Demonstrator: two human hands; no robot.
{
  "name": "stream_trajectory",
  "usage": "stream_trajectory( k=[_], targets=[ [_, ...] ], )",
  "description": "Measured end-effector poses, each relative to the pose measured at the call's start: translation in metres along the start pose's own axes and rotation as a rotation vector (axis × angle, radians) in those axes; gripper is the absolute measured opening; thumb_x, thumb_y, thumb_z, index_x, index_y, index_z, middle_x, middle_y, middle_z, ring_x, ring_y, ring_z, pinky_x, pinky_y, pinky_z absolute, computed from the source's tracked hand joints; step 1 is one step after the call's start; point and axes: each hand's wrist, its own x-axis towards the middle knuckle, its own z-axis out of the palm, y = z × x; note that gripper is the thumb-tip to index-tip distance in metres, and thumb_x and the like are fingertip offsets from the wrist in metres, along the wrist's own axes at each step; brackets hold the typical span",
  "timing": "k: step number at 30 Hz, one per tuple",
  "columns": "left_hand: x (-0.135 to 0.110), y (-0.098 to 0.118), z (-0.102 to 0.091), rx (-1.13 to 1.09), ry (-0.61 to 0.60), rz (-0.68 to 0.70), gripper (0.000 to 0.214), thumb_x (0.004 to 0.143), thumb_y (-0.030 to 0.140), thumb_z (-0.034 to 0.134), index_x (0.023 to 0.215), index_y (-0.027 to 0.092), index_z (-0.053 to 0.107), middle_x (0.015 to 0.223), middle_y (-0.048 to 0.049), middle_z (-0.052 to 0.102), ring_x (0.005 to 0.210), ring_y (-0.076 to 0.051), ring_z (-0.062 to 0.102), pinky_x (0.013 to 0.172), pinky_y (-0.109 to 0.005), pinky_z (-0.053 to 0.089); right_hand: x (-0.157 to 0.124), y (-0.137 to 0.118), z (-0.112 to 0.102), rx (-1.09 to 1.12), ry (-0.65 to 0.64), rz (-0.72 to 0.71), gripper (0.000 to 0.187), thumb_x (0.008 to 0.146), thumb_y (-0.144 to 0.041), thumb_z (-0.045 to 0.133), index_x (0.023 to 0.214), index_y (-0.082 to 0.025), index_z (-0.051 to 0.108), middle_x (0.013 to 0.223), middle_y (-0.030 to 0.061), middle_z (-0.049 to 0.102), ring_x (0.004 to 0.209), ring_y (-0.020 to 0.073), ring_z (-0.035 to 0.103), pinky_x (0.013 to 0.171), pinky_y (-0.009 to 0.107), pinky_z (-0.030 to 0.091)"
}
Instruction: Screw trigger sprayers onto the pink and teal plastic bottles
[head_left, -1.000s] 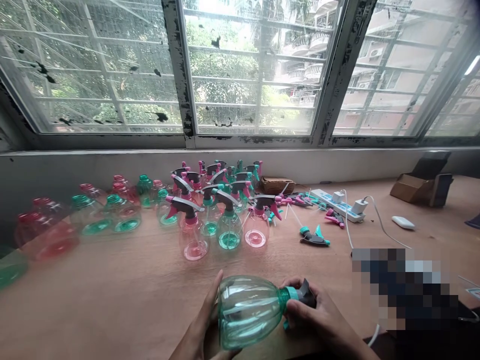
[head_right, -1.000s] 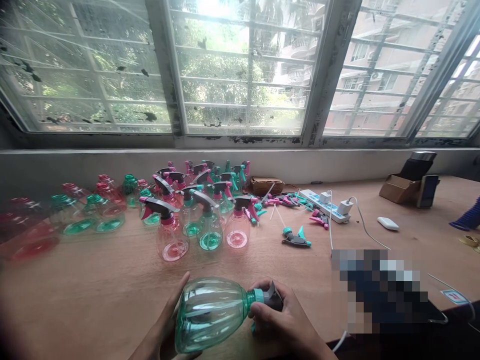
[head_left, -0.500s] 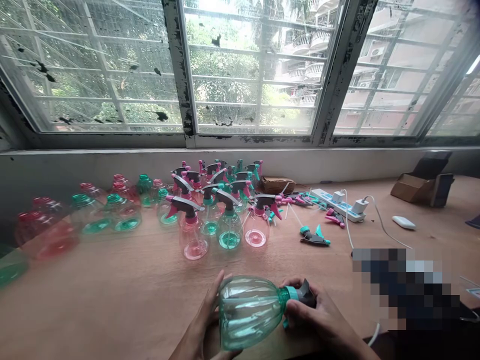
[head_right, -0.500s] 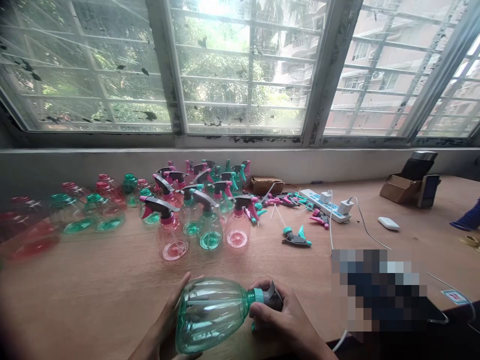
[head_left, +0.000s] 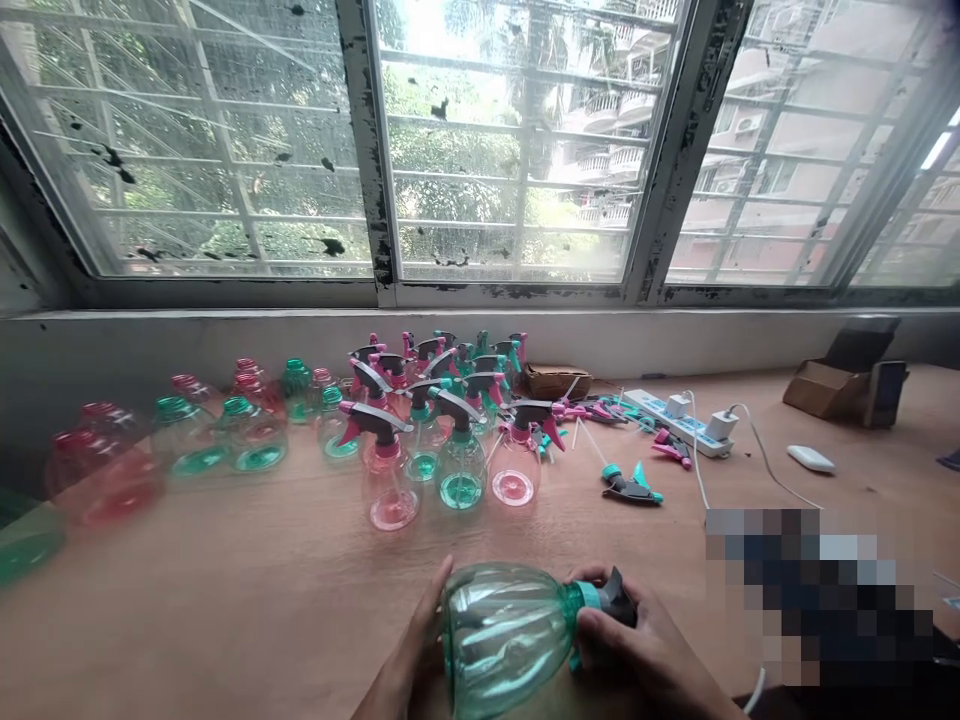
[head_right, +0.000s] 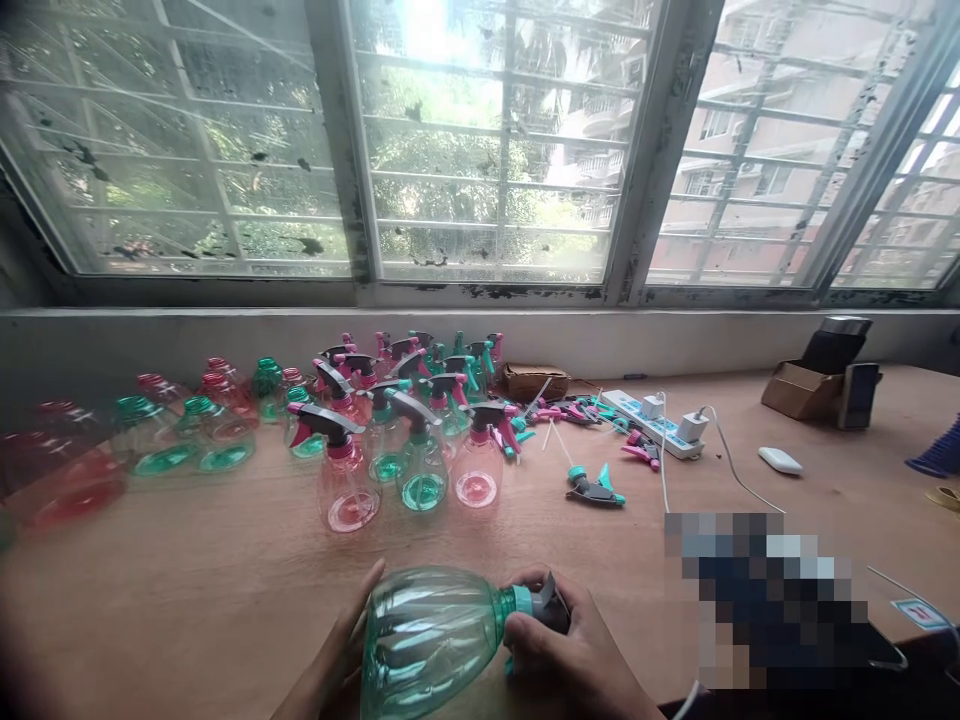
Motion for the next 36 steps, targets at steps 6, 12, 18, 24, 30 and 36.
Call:
stream_trajectory(
  k=[6, 12, 18, 24, 30, 36],
  targets=[
    [0.003, 0.02, 0.006, -0.009, 0.029, -0.112, 0.112, 0.07, 0.069, 0.078, 0.16, 0.039, 0.018, 0.154, -0.0063, 0.054, 0.139, -0.039, 0.052, 0.115, -0.051, 0.042, -0.001, 0.0, 0.002, 0.023, 0.004, 0.019, 0.043, 0.066, -0.048, 0.089, 0.09, -0.02, 0.068, 0.065, -0.0029, 0.064, 0.055, 0.0149, 0.056, 0.053, 0.025, 0.045],
    [0.002, 0.028, 0.004, -0.025, 0.031, -0.115, 0.091, 0.073, 0.06, 0.082, 0.152, 0.042, 0.04, 0.154, -0.0006, 0.053, 0.139, -0.039, 0.052, 0.114, -0.045, 0.042, -0.001, 0.0, 0.002, 0.067, -0.011, 0.028, 0.043, 0.067, -0.047, 0.09, 0.09, -0.019, 0.069, 0.062, -0.0026, 0.066, 0.054, 0.0143, 0.058, 0.052, 0.024, 0.045],
    [0.0, 0.004, -0.002, 0.001, 0.031, -0.119, 0.101, 0.077, 0.055, 0.08, 0.159, 0.038, 0.023, 0.156, -0.01, 0.049, 0.131, -0.038, 0.059, 0.112, -0.05, 0.045, -0.001, -0.002, 0.001, 0.103, 0.013, 0.029, 0.041, 0.066, -0.044, 0.092, 0.089, -0.019, 0.068, 0.064, -0.003, 0.067, 0.056, 0.0129, 0.059, 0.052, 0.022, 0.047],
    [0.001, 0.01, -0.003, 0.011, 0.026, -0.083, 0.109, 0.068, 0.064, 0.083, 0.158, 0.044, 0.024, 0.165, -0.0018, 0.036, 0.137, -0.039, 0.054, 0.118, -0.048, 0.039, -0.001, -0.001, 0.001, 0.081, -0.026, 0.015, 0.04, 0.069, -0.042, 0.091, 0.091, -0.018, 0.069, 0.065, -0.0026, 0.067, 0.056, 0.0128, 0.06, 0.053, 0.022, 0.048],
    [0.002, 0.019, -0.005, -0.027, -0.017, -0.081, 0.096, 0.076, 0.059, 0.08, 0.156, 0.043, 0.029, 0.163, -0.0038, 0.04, 0.139, -0.039, 0.051, 0.117, -0.05, 0.04, 0.0, 0.002, 0.001, 0.084, -0.024, 0.021, 0.043, 0.067, -0.044, 0.092, 0.09, -0.015, 0.069, 0.064, -0.0026, 0.065, 0.055, 0.0115, 0.057, 0.053, 0.022, 0.047],
    [0.002, 0.01, -0.005, 0.024, -0.012, -0.008, 0.102, 0.071, 0.054, 0.087, 0.155, 0.041, 0.031, 0.167, -0.005, 0.03, 0.145, -0.04, 0.043, 0.115, -0.048, 0.042, 0.002, 0.005, -0.003, 0.087, -0.036, 0.008, 0.039, 0.071, -0.042, 0.089, 0.092, -0.017, 0.069, 0.065, -0.0029, 0.066, 0.056, 0.0113, 0.058, 0.053, 0.02, 0.046]
  ],
)
